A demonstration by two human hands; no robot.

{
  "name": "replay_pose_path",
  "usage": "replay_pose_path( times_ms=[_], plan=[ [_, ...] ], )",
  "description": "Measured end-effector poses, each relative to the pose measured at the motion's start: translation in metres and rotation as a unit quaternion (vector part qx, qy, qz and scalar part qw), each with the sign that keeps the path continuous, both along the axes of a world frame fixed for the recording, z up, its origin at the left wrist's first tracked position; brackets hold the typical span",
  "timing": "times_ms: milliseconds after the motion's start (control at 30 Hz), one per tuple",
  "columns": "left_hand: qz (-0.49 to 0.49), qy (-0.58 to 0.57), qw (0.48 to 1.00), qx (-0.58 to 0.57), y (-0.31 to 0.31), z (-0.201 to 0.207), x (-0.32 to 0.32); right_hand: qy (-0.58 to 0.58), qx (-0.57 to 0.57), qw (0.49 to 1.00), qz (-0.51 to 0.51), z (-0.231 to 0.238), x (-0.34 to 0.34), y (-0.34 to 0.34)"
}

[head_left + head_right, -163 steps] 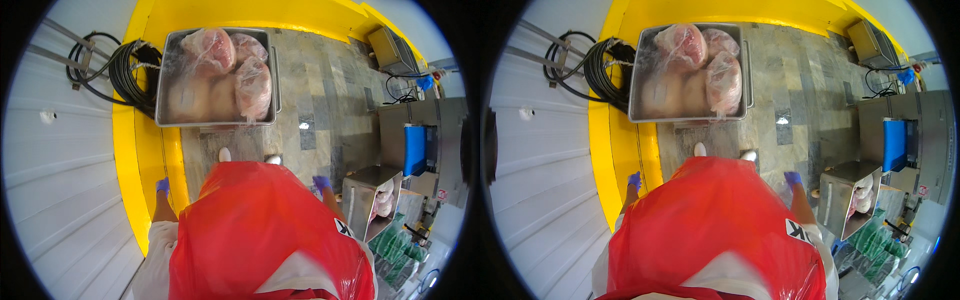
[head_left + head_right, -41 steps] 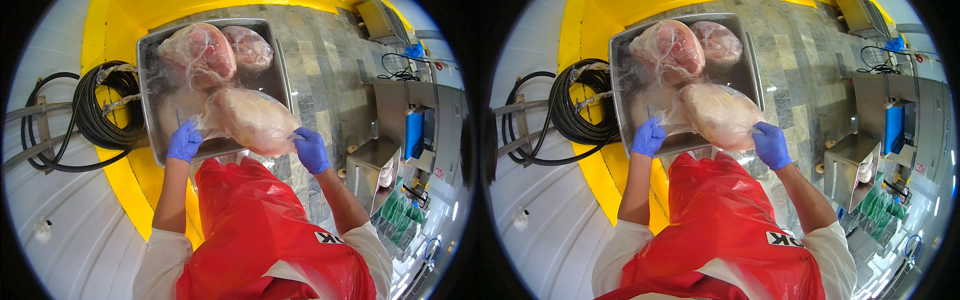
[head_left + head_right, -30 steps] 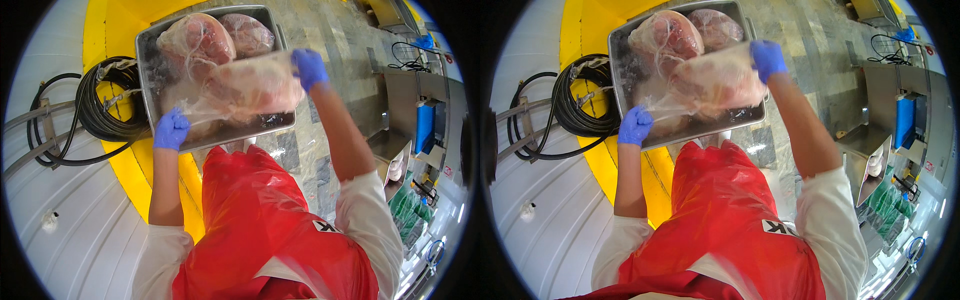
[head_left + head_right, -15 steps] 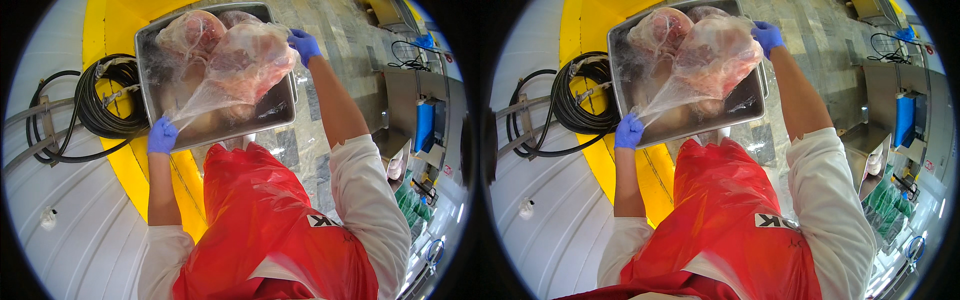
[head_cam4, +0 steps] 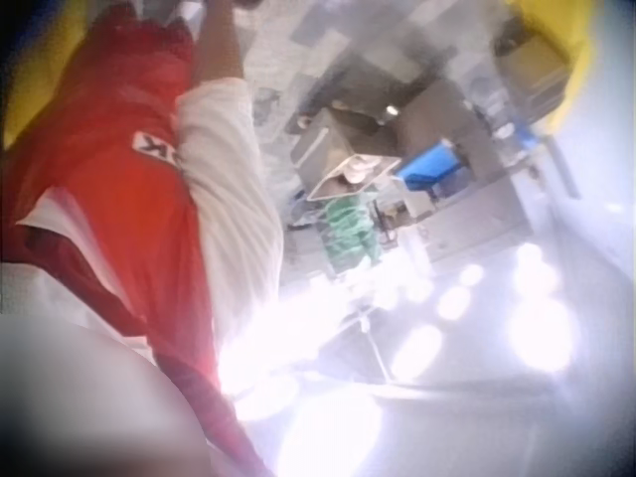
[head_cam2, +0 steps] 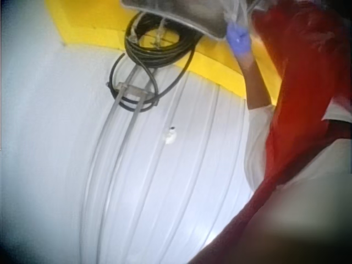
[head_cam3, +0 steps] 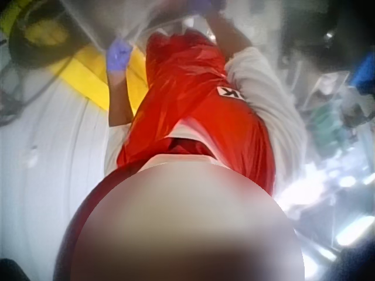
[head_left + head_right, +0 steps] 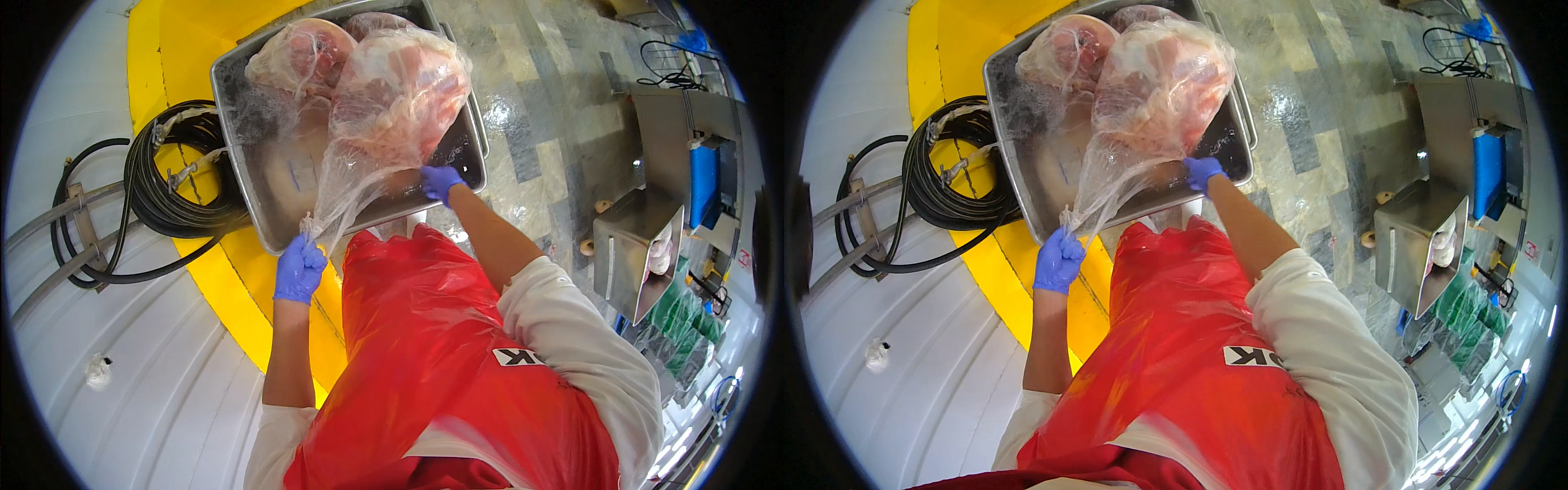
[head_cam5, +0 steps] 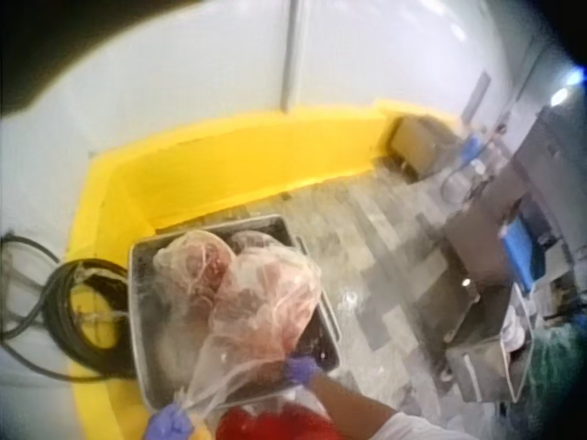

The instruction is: The person uses a knife to trim fat and connective tissue from large pieces of raw meat in a metal tray. After trimming, the person places the trimmed meat into a plastic bag and transfers it to another tray.

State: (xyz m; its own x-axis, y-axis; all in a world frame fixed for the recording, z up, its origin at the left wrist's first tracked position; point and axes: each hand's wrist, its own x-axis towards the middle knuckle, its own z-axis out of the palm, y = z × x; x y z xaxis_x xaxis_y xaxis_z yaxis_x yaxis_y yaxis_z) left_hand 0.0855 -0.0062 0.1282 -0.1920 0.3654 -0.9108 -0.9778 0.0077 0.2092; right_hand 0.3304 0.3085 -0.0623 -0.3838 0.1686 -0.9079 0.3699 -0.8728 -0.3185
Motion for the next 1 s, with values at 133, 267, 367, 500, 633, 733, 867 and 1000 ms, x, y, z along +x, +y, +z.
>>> replay_pose_path(
  times_ms=[133,267,367,500,633,733,867,1000],
  plan=[
    [-0.036,-0.009,0.999,0.002,-0.005,0.030,0.017,-0.050,-0.095,0.991,-0.079,0.025,-0.052,-0.054],
    [-0.056,-0.034,0.998,0.010,-0.021,0.056,0.033,0.027,-0.088,0.980,-0.179,0.051,-0.062,-0.060],
    [-0.061,-0.037,0.997,-0.019,-0.032,0.069,0.041,-0.037,-0.102,0.972,-0.210,0.052,-0.047,-0.067],
    [-0.094,-0.023,0.995,-0.009,-0.043,0.075,0.048,-0.096,-0.037,0.964,-0.245,0.036,-0.026,-0.073],
    [-0.113,0.014,0.993,-0.027,-0.052,0.071,0.051,-0.040,-0.039,0.970,-0.238,0.032,-0.003,-0.048],
    [-0.138,0.075,0.986,-0.047,-0.058,0.064,0.053,-0.060,0.034,0.974,-0.215,0.050,0.007,-0.033],
    [-0.229,0.224,0.940,-0.113,-0.060,0.051,0.053,-0.076,0.166,0.983,-0.032,0.084,0.008,-0.051],
    [-0.364,0.372,0.836,-0.174,-0.053,0.036,0.059,-0.075,0.212,0.973,-0.045,0.098,0.008,-0.075]
  ],
)
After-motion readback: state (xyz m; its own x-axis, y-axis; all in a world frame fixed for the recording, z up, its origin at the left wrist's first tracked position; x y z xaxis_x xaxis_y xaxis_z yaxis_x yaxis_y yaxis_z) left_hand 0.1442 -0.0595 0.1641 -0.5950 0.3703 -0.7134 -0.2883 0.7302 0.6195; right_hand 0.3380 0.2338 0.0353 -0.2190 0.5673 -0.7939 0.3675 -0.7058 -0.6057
